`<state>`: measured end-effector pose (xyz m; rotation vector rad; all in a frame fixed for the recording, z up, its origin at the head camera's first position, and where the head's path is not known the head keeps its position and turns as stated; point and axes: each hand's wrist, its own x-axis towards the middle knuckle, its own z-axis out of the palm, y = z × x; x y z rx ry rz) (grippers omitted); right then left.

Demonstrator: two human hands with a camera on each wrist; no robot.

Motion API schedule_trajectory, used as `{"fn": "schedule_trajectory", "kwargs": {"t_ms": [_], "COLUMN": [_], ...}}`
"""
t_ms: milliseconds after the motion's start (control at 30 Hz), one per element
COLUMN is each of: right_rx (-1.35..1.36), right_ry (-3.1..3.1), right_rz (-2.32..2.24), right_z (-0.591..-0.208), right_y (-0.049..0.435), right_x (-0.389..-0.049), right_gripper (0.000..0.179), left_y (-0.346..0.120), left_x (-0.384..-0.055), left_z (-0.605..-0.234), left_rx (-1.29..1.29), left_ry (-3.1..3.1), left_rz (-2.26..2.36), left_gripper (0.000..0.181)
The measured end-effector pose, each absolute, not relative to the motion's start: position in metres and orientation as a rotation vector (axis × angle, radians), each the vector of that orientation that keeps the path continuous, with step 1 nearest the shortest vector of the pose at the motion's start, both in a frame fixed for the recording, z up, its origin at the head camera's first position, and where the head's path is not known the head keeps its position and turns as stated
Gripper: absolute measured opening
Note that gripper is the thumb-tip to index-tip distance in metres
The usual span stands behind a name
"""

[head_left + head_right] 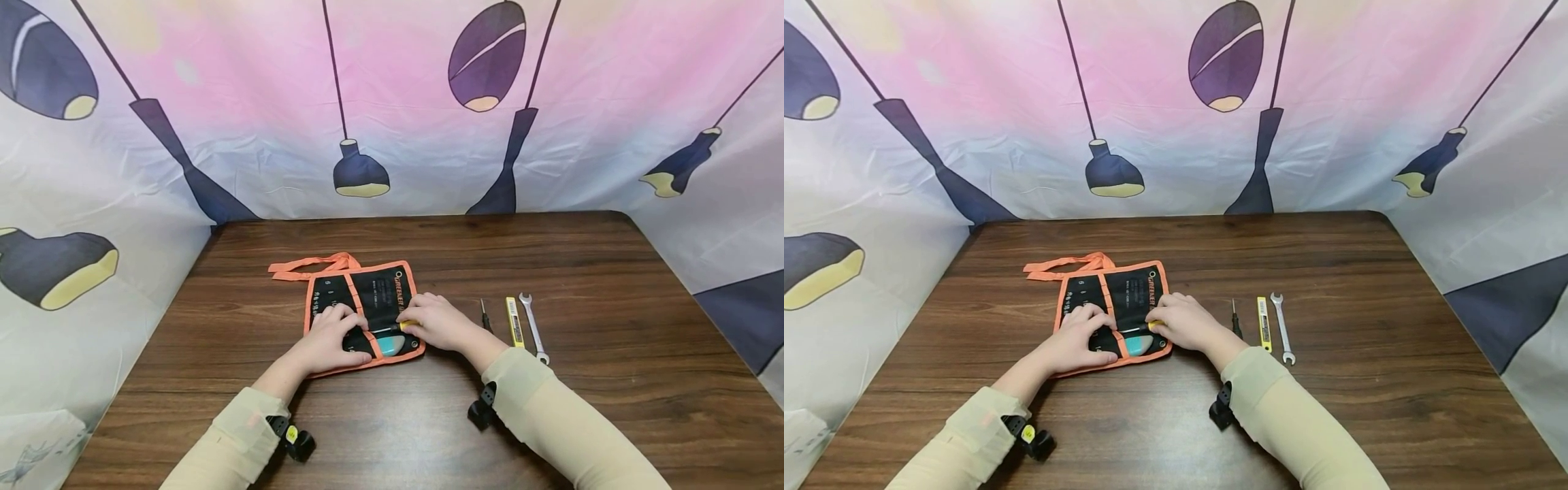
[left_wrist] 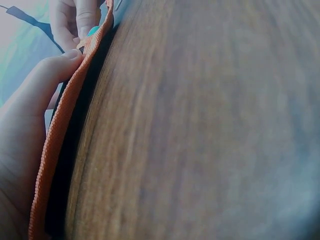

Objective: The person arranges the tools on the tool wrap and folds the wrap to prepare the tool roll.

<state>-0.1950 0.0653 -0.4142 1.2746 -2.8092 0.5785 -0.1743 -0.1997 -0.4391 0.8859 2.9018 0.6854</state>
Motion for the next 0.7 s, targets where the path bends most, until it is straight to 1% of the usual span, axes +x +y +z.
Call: {"fn": "schedule_trajectory", "kwargs": {"t_ms": [200,700], "right_rx": [1.304,1.257], "right_ry": [-2.786,-2.812], "right_rz": [0.547,0.545], "right_z": [-0.417,-0.42], "right_y": [0.058,0.038], "right_x": [-0.196,-0.195], "right_gripper": [0.021,0.022], "left_y": [-0.201,-0.2], "left_x": [-0.174,-0.175], "left_z": [-0.44,-0.44], "left_rx": [0.888,0.905], "left_ry": [2.903,2.906], "left_rz": [0.679,0.689], "left_gripper": [0.044,0.046]}}
